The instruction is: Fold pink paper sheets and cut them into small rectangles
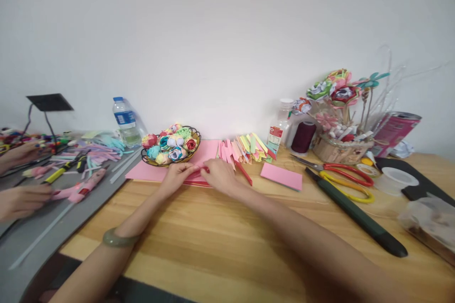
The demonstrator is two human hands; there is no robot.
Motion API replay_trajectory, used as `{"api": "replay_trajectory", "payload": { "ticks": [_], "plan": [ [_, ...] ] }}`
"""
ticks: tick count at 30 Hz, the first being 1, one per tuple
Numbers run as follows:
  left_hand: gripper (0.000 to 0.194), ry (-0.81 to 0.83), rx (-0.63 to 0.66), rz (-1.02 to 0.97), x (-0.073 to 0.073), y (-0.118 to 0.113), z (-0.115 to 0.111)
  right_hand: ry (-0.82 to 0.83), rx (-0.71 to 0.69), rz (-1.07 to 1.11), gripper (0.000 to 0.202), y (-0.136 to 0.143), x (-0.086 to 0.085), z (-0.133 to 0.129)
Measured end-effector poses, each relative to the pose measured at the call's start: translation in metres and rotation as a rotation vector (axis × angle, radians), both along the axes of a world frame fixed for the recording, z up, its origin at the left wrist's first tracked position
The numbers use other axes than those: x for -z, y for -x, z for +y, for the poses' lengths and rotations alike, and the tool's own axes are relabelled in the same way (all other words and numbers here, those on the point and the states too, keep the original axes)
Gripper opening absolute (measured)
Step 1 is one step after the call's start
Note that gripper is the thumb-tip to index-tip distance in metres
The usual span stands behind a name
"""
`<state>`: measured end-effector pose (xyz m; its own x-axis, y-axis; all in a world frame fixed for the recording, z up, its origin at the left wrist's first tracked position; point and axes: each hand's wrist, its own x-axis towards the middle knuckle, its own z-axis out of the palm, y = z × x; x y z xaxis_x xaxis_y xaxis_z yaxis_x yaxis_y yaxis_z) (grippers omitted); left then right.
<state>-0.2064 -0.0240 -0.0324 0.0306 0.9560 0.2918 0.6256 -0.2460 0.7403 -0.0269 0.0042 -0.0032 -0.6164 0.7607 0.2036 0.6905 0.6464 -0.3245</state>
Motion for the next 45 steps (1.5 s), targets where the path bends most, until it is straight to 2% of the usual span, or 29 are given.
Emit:
{"api": "replay_trajectory", "payload": {
  "ticks": [5, 7, 15, 18, 23, 27, 30, 32, 35, 39, 45],
  "plan": [
    [0.052, -0.007, -0.067, 0.392, -0.007, 0.009, -0.002, -0.017, 0.010, -0.044, 0.027, -0.003, -0.002, 0.008],
    [0.055, -0.011, -0.083, 0.457, -0.010, 0.012, -0.002, -0.035, -0.009, -0.039, 0.028, -0.005, -0.005, 0.012],
    [0.059, -0.008, -0.111, 0.400, -0.014, 0.021, -0.001, -0.130, -0.162, 0.029, 0.028, -0.008, -0.027, 0.019],
    [0.063, 0.039, -0.081, 0.330, -0.016, 0.025, -0.003, -0.166, -0.206, 0.052, 0.022, -0.021, -0.039, 0.022],
    [0.071, 0.091, -0.059, 0.297, -0.019, 0.025, -0.004, -0.204, -0.238, 0.072, 0.030, -0.053, -0.050, 0.027],
    [0.064, 0.080, -0.065, 0.280, -0.018, 0.024, -0.003, -0.228, -0.216, 0.092, 0.033, -0.064, -0.038, 0.021],
    [0.049, 0.038, -0.122, 0.266, -0.015, 0.028, -0.003, -0.259, -0.147, 0.132, 0.066, -0.068, -0.020, 0.012],
    [0.045, 0.016, -0.162, 0.264, -0.013, 0.031, -0.003, -0.272, -0.129, 0.142, 0.074, -0.071, -0.010, 0.007],
    [0.042, 0.008, -0.175, 0.265, -0.012, 0.032, -0.002, -0.252, -0.233, 0.081, 0.058, -0.076, -0.003, 0.006],
    [0.033, 0.019, -0.132, 0.318, -0.015, 0.028, -0.003, -0.175, -0.377, -0.028, 0.030, -0.075, -0.005, 0.014],
    [0.040, 0.060, -0.043, 0.348, -0.024, 0.023, -0.008, -0.052, -0.348, -0.074, 0.026, -0.067, -0.016, 0.026]
  ]
}}
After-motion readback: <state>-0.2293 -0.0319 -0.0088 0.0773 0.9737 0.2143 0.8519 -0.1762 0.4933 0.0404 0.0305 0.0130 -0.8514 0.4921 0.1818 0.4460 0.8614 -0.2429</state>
